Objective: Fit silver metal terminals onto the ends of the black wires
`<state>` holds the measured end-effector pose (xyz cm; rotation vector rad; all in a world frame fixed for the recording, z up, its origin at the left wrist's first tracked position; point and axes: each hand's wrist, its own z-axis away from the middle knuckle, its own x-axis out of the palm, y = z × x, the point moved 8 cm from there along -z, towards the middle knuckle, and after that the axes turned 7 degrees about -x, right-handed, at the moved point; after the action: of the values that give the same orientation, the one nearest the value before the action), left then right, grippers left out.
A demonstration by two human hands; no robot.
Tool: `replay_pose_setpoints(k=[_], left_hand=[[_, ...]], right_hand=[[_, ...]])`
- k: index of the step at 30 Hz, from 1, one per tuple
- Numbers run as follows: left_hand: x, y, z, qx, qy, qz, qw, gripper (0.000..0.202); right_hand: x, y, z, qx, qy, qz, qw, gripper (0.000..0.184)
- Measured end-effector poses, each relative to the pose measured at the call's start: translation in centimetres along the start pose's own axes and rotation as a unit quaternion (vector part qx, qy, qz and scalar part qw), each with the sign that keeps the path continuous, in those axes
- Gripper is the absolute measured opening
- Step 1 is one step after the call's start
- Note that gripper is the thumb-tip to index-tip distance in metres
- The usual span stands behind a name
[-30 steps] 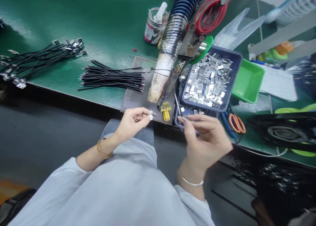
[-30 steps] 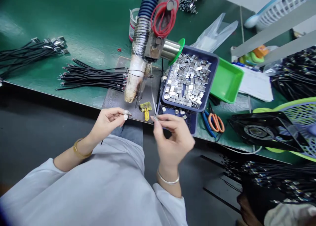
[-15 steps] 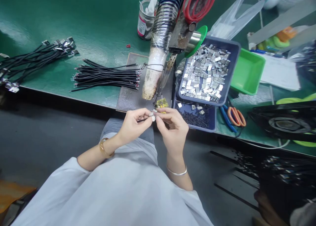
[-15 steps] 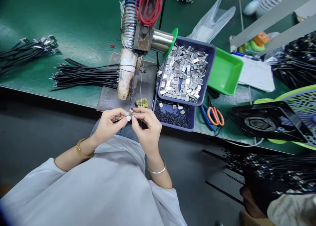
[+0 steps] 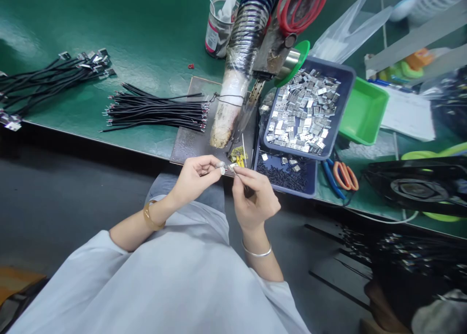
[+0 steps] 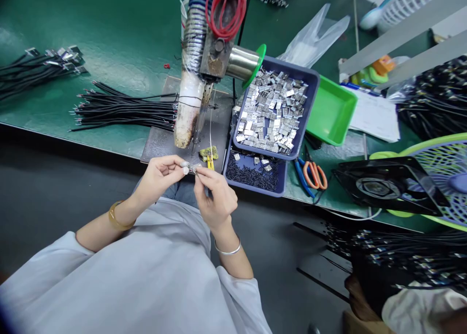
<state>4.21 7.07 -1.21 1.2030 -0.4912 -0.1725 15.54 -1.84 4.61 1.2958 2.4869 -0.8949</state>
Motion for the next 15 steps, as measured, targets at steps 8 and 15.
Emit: replay_pose_setpoints(k=[8, 15], left_hand=[[-0.3, 0.6, -0.5, 0.019, 0.016, -0.021, 0.999, 0.033], [-0.3, 0.6, -0.9, 0.028, 0.027, -0.022, 0.999, 0.027]], right_hand=[[1.1, 1.0, -0.2, 0.015, -0.015, -0.009, 1.0, 0.017], [1.5, 0.0, -0.7, -0.067, -0.041, 0.057, 0.995, 0.02]])
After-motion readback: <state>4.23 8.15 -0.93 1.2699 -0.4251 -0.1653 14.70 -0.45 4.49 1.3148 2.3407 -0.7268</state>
